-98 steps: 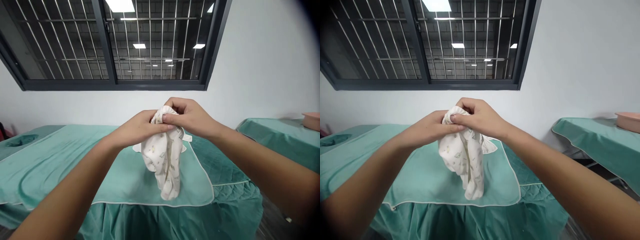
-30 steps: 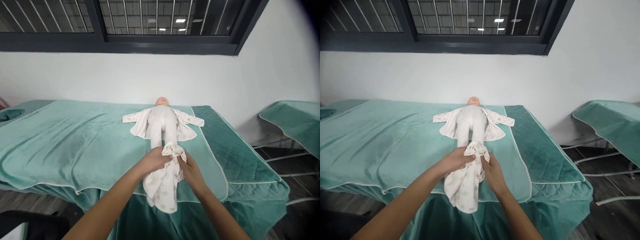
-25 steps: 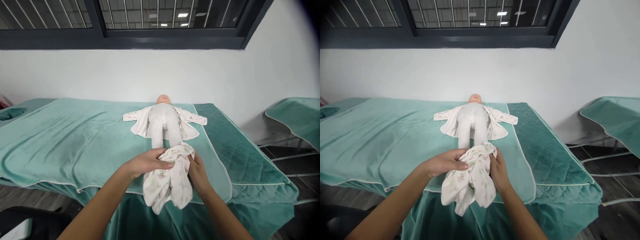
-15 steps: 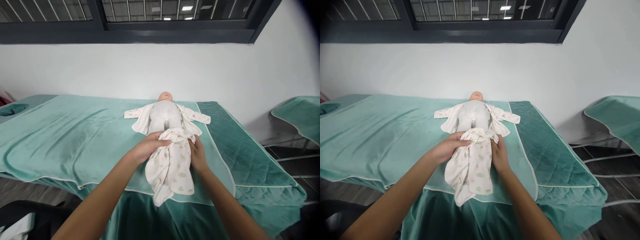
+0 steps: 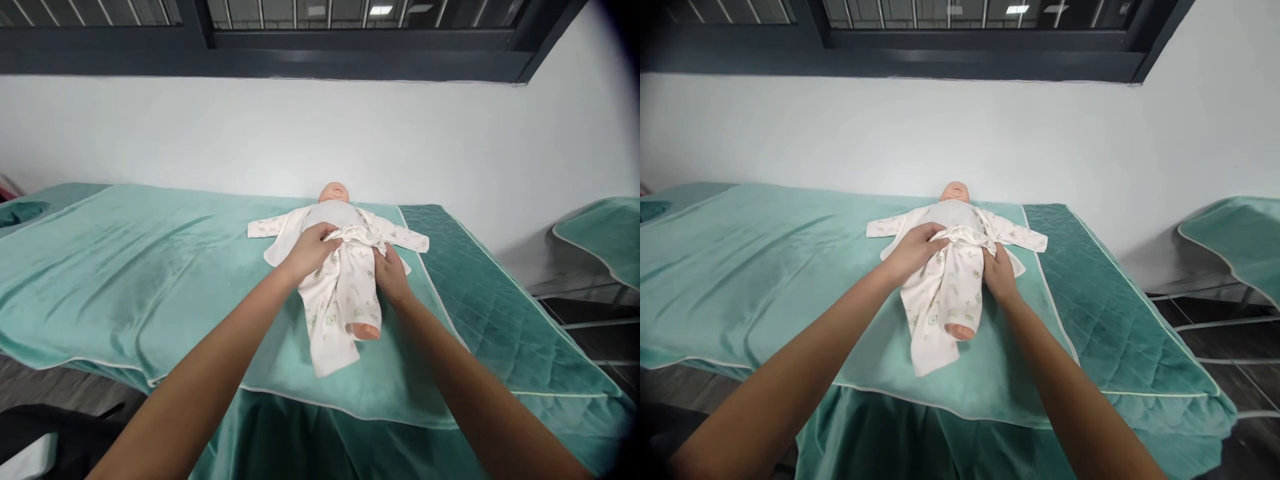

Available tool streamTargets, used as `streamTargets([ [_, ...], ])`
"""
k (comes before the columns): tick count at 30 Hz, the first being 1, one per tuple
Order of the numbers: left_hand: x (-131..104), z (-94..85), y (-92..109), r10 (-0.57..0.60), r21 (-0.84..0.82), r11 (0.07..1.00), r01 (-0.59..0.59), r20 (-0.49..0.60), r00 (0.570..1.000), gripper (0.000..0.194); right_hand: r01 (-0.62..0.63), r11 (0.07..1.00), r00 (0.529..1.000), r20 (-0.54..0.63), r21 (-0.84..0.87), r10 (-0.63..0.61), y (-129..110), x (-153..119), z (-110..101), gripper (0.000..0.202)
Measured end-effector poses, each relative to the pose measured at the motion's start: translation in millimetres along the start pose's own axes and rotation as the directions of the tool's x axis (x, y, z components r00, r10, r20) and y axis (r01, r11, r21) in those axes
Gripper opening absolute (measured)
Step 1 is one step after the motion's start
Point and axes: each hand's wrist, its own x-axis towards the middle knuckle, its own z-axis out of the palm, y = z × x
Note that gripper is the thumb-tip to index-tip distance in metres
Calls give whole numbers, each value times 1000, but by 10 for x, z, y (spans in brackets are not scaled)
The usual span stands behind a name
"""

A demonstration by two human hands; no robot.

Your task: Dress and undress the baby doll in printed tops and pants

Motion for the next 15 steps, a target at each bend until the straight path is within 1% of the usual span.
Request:
streamTargets([
  [2, 87, -12, -18, 133, 97, 987, -125, -74, 988, 24, -20, 1000, 1000, -11, -18, 20, 45, 95, 56, 30],
  [3, 109, -23, -31, 164, 119, 981, -153, -88, 983, 24, -49, 998, 999, -25, -36, 48, 70, 117, 82, 29],
  [4, 115, -41, -47, 167, 129, 979, -156, -86, 982, 24, -81, 995, 996, -41, -53, 78, 95, 119, 102, 27],
  [6, 88, -102, -89, 120, 117, 986, -115, -40, 992, 26, -108, 991, 992, -74, -75, 103, 127, 69, 116, 24],
  [7, 62, -141, -116, 81, 97, 992, -81, 3, 997, 28, -86, 993, 993, -84, -82, 79, 122, 28, 108, 23],
  [9, 7, -219, -184, 10, 6, 1000, -10, 98, 995, 31, 46, 995, 997, -59, -86, -51, 45, -47, 64, 26],
  [10, -14, -247, -224, -11, -62, 998, 19, 127, 992, 32, 126, 989, 992, -4, -78, -126, -33, -66, 35, 28],
  [11, -27, -263, -267, -23, -136, 990, 42, 138, 990, 32, 195, 980, 978, 78, -46, -191, -134, -64, 9, 29],
  [12, -32, -266, -310, -27, -209, 976, 54, 131, 991, 32, 221, 975, 957, 189, 6, -218, -252, -40, -10, 30],
  [13, -30, -256, -354, -29, -274, 960, 59, 112, 993, 32, 197, 979, 921, 333, 42, -200, -375, 6, -17, 31],
  [14, -23, -237, -396, -36, -326, 943, 64, 91, 995, 32, 144, 988, 878, 455, 50, -151, -493, 71, -11, 34],
  [15, -14, -214, -436, -44, -364, 929, 68, 75, 996, 33, 101, 994, 851, 512, 53, -113, -592, 149, 9, 36],
])
